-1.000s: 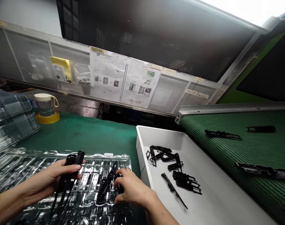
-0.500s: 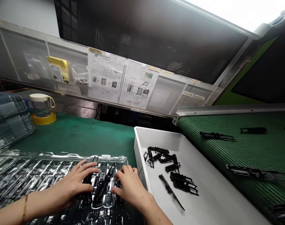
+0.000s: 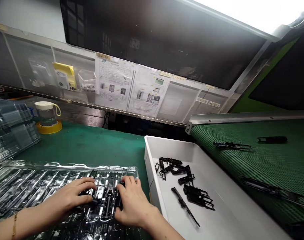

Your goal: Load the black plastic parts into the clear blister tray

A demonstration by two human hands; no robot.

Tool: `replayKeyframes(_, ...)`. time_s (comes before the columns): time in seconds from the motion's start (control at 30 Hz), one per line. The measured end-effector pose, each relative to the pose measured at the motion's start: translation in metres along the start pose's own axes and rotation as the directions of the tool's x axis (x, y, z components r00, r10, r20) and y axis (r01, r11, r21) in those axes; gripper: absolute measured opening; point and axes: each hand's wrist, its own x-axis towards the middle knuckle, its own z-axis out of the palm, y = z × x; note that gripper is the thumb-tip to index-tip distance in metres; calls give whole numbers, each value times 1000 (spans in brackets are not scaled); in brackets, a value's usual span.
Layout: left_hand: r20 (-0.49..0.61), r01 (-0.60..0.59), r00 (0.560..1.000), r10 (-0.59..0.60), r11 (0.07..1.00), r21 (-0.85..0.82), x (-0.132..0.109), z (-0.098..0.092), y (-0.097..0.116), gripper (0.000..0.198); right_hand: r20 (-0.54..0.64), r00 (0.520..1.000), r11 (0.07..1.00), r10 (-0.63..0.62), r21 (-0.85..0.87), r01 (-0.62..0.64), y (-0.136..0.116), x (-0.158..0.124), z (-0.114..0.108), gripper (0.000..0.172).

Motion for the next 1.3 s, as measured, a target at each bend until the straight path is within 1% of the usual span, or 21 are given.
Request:
replayKeyframes(0.07,-66,-6,998,7,1000,17,0,2,-1,44,70,997,1000,-17,-19,19,3,-3,-2,46)
replayKeyframes(0.1,-100,5,995,-3,1000,19,-2,3,-2,45,78,997,999,-20,-27,22,3,-4,-2,45)
replayKeyframes(0.17,-152,35,988,-33,999,7,-6,2,-3,52,9,1000,999,-11,-43,12,1,-3,-1,36)
replayKeyframes(0.23,-180,60,982,-63,998,-22,-13,-1,-5,58,-63,998,999,-21,-50,18,-5,1,1,26)
replayKeyframes(0.3,-200,80,975,-91,995,-64,-19,-5,-6,58,-64,995,996,-73,-54,70,-13,9,3,25)
replayKeyframes(0.37,-230,105,965,-128,988,-109,-25,-9,-5,48,-25,990,989,-138,-58,136,-22,21,7,27)
replayKeyframes(0.43,-259,149,948,-183,978,-143,-31,-12,-1,29,9,983,981,-181,-70,181,-30,33,13,25)
replayKeyframes(0.47,-267,176,940,-213,972,-155,-34,-13,1,23,25,981,978,-191,-77,193,-33,38,16,23)
replayKeyframes(0.53,-265,225,927,-265,959,-172,-40,-13,6,25,48,980,976,-195,-84,199,-37,44,22,16)
replayKeyframes(0.6,-251,237,929,-271,959,-156,-44,-12,8,33,42,982,979,-183,-77,186,-39,44,25,12)
replayKeyframes(0.7,-217,176,957,-195,979,-101,-46,-5,6,36,-16,992,991,-123,-57,122,-40,34,25,14)
replayKeyframes(0.77,-164,126,976,-141,987,-97,-43,1,4,37,-49,997,997,-53,-50,51,-40,26,25,16)
replayKeyframes(0.83,-83,104,990,-115,987,-126,-36,9,3,37,-51,999,999,2,-35,-4,-40,20,25,18)
replayKeyframes(0.9,19,115,993,-113,980,-165,-29,14,5,40,-26,999,1000,19,-9,-20,-39,19,28,19)
replayKeyframes(0.97,119,152,985,-129,967,-206,-23,17,7,49,-4,1000,1000,6,23,-6,-39,21,32,19)
replayKeyframes(1.07,215,225,962,-169,937,-268,-18,17,5,59,-1,1000,998,4,68,-4,-38,27,37,23)
replayKeyframes(1.13,234,277,949,-212,913,-299,-19,15,1,55,-2,1000,996,12,88,-12,-36,30,39,25)
replayKeyframes(1.2,223,313,942,-251,897,-313,-24,9,-5,49,-3,1000,996,18,92,-18,-33,31,40,24)
replayKeyframes(1.3,174,339,939,-297,886,-317,-41,-8,-9,37,-35,999,996,13,89,-10,-31,30,39,21)
